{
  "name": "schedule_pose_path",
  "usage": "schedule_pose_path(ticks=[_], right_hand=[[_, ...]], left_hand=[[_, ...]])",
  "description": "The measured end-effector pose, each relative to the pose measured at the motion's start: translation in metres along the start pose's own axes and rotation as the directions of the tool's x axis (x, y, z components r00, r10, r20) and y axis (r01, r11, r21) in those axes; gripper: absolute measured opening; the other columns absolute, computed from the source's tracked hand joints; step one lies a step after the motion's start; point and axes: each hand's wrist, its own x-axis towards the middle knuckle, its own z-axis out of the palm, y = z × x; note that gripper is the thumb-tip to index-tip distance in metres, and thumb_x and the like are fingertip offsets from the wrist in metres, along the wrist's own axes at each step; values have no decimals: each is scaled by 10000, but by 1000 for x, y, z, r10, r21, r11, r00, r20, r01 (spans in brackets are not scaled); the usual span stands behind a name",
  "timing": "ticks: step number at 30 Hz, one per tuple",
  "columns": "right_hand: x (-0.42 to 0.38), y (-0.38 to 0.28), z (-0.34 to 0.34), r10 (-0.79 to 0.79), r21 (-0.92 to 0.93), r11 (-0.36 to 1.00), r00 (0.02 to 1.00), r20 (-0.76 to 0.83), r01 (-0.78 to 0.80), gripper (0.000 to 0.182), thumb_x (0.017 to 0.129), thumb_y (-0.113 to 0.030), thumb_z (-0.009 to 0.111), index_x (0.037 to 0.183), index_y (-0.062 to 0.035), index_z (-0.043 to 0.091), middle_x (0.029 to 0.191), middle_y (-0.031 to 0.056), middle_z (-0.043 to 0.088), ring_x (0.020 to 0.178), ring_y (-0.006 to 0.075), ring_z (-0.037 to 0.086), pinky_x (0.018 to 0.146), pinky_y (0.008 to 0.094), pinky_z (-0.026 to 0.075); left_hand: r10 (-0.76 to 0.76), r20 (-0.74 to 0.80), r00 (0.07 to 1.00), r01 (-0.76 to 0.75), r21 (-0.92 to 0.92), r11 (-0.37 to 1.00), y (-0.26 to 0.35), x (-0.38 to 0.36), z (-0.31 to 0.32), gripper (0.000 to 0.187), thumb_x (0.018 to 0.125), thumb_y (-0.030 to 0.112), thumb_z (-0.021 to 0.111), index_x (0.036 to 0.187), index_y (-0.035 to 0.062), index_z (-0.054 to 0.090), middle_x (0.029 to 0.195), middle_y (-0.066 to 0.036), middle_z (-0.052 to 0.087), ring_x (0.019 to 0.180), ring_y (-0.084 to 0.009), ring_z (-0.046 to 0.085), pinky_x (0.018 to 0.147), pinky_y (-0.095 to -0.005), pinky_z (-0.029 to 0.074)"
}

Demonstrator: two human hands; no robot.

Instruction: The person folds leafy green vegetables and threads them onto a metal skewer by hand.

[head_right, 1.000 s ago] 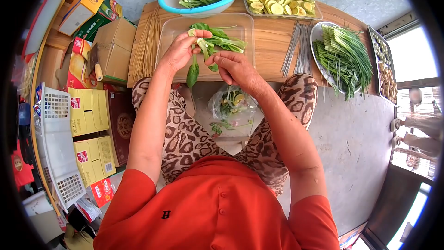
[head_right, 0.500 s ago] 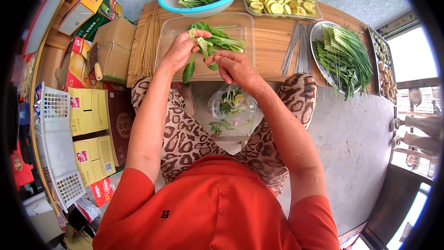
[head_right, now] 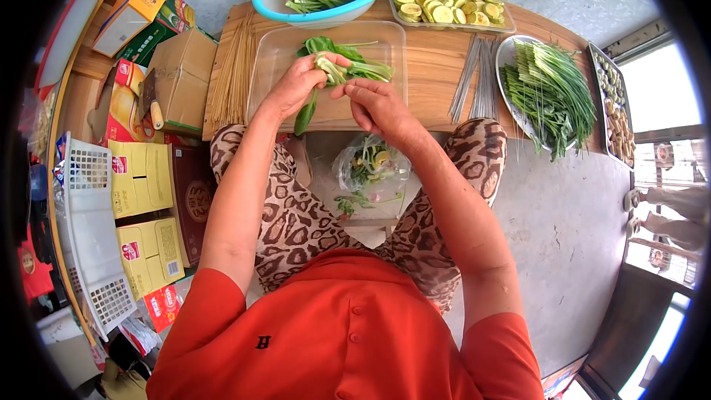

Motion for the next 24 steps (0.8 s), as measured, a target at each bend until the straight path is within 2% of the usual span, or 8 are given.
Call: schedule_pose_path(ticks=[2, 5, 7, 12, 14, 15, 20, 24], right_hand=[[1, -1, -2, 6, -3, 1000, 1000, 6, -6, 275, 988, -194, 399, 1021, -9, 599, 461, -35, 364, 382, 57, 287, 397, 220, 231], [0, -2, -6, -17, 103, 995, 999, 42, 13, 268, 979, -192, 421, 1009, -2, 608, 473, -19, 389, 376, 67, 293, 383, 226, 233], [-1, -3, -9, -16, 205, 979, 998, 57, 4, 267, 978, -198, 426, 1012, -2, 604, 460, -15, 386, 374, 73, 290, 387, 226, 237], [-3, -4, -10, -8, 195, 981, 997, 78, -7, 281, 1002, -231, 399, 1030, -21, 583, 443, -25, 382, 366, 68, 281, 412, 215, 247], [-5, -7, -11, -11, 195, 981, 997, 76, -4, 278, 1001, -231, 404, 1030, -21, 584, 443, -27, 386, 368, 64, 285, 412, 216, 248], [-5, -6, -12, -11, 194, 981, 997, 77, -5, 278, 1001, -231, 404, 1030, -21, 584, 443, -27, 386, 368, 64, 285, 412, 216, 248], [-7, -4, -16, -1, 133, 991, 998, 67, -8, 256, 995, -215, 418, 1015, -20, 583, 452, -26, 390, 376, 61, 281, 416, 209, 252], [-8, 0, -18, 1, 105, 994, 999, 38, -5, 250, 993, -209, 421, 995, -22, 587, 455, -25, 391, 378, 61, 281, 413, 205, 249]], left_hand=[[49, 39, 998, -46, -64, 997, 6, -3, 2, 274, 850, 48, 479, 1092, 16, 603, 1055, -50, 619, 973, -113, 533, 839, -249, 415], [103, 91, 990, -89, -142, 986, 15, -9, 3, 260, 895, 119, 528, 1124, 13, 586, 1121, -64, 604, 1075, -134, 511, 928, -286, 398], [114, 98, 989, -101, -126, 987, 17, -9, 0, 280, 909, 174, 549, 1135, 12, 580, 1097, -64, 611, 1078, -140, 517, 939, -295, 395], [105, 97, 990, -86, -175, 981, 12, -7, -4, 345, 927, 292, 583, 1131, 14, 584, 1001, -61, 636, 1012, -152, 564, 945, -303, 398], [79, 118, 990, -39, -313, 949, 15, -8, -3, 331, 930, 288, 583, 1112, 11, 595, 907, -41, 640, 876, -132, 592, 842, -272, 452], [80, 117, 990, -40, -313, 949, 15, -8, -4, 331, 930, 288, 583, 1112, 11, 595, 907, -41, 640, 876, -132, 592, 842, -272, 452], [-12, 140, 990, 58, -324, 944, 16, -11, 2, 324, 918, 270, 601, 1096, -1, 605, 832, -8, 620, 706, -81, 563, 611, -219, 459], [-61, 233, 971, 117, -236, 965, 12, -13, 15, 303, 916, 244, 604, 1088, -7, 608, 843, -12, 616, 715, -90, 559, 630, -224, 463]])
